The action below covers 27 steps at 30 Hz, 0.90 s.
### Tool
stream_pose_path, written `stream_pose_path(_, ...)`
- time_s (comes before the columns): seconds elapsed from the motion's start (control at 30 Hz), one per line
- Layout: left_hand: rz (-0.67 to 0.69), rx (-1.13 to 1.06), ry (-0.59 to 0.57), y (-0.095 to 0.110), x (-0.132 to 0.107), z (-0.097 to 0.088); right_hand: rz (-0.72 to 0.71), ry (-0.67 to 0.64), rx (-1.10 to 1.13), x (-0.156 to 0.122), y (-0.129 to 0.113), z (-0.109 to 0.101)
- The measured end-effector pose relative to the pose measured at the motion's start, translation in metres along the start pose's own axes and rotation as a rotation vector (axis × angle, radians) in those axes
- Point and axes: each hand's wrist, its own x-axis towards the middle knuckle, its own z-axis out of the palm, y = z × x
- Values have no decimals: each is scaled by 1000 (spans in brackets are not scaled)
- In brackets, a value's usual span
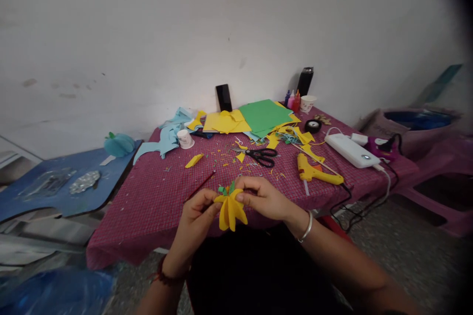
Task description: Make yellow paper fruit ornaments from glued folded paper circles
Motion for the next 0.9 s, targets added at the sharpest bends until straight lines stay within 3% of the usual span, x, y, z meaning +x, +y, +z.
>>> stream_pose_path(0.17,261,392,152,7,-3,6,-101,125,-259,-3,-7,6)
stream_pose_path(0.3,436,559,201,19,-8,13,-180,52,-406,-6,-11,8)
stream_pose_path(0.53,467,626,35,35,-12,10,-225,-17,-444,-12,-16,8)
stream_pose_path(0.77,541,560,-43,29,-17,13,-322,-54,-433,-18,-24,19)
stream_pose_path(0.9,451,427,-67,24,-16,14,-317,-21,-350,-19,-21,18)
